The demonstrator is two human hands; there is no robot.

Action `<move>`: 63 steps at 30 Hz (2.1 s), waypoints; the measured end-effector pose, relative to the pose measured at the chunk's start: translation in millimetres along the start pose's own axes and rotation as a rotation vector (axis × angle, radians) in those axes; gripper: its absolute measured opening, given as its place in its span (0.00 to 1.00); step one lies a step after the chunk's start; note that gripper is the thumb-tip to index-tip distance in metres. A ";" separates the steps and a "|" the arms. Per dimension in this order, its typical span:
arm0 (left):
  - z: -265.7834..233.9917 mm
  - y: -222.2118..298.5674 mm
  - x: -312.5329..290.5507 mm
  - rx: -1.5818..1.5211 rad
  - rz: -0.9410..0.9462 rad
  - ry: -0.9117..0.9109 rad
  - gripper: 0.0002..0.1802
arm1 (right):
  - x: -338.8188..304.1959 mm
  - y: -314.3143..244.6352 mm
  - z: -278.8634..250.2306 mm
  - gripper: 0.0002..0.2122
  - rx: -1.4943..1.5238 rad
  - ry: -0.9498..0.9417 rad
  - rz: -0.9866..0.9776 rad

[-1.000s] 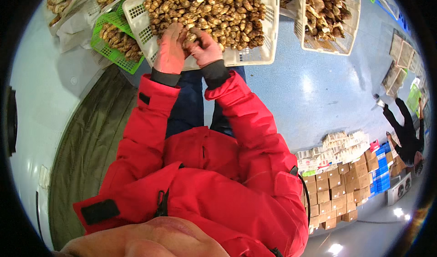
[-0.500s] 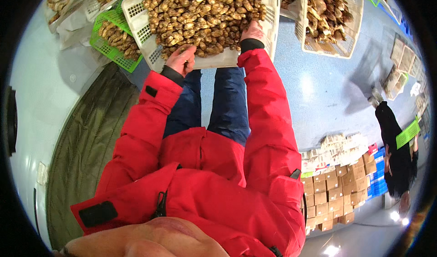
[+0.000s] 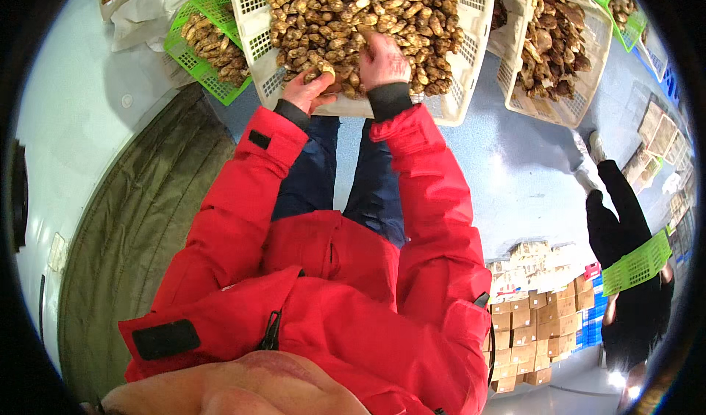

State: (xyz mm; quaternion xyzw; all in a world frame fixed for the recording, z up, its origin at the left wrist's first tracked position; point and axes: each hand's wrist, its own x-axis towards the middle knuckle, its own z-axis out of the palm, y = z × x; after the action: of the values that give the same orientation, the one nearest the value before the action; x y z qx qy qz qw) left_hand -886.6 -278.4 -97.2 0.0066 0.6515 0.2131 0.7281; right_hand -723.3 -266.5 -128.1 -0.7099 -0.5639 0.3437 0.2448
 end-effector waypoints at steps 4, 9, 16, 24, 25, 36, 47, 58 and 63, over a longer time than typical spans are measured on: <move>-43.2 9.8 -0.7 -0.030 0.010 -0.094 0.18 | 70.6 6.5 32.8 0.18 -0.448 0.019 -0.348; -65.3 23.2 -10.9 -0.277 0.062 -0.351 0.20 | 73.2 15.9 37.4 0.15 0.163 -0.024 0.013; -62.8 31.0 -6.4 -0.523 0.188 -0.560 0.18 | -17.1 -89.2 30.9 0.15 0.274 -0.318 0.056; -126.4 19.6 9.8 -0.713 0.076 -0.668 0.18 | 19.4 -50.4 44.7 0.15 0.034 0.009 0.005; -137.6 18.1 8.6 -0.760 0.038 -0.678 0.18 | 34.3 -28.9 46.9 0.17 -0.255 0.081 -0.043; -187.9 33.4 -2.8 -0.758 0.078 -0.842 0.17 | 1.1 -48.0 97.4 0.14 -0.430 -0.264 -0.334; -186.7 36.4 -21.2 -0.746 0.104 -0.621 0.11 | 4.9 -33.7 55.0 0.11 -0.647 -0.177 0.013; -194.1 26.2 -33.2 -0.582 0.042 -0.835 0.09 | -1.4 -55.4 137.1 0.12 -0.647 -0.400 -0.365; -185.3 29.3 -31.7 -0.404 -0.052 -0.571 0.12 | 6.2 -5.3 53.0 0.09 -0.639 -0.040 -0.217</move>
State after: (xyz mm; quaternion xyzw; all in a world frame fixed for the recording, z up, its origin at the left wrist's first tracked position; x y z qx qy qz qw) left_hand -1073.6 -311.5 -86.7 -0.0951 0.3662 0.3087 0.8727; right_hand -766.4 -261.3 -159.6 -0.6798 -0.7200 0.1354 0.0340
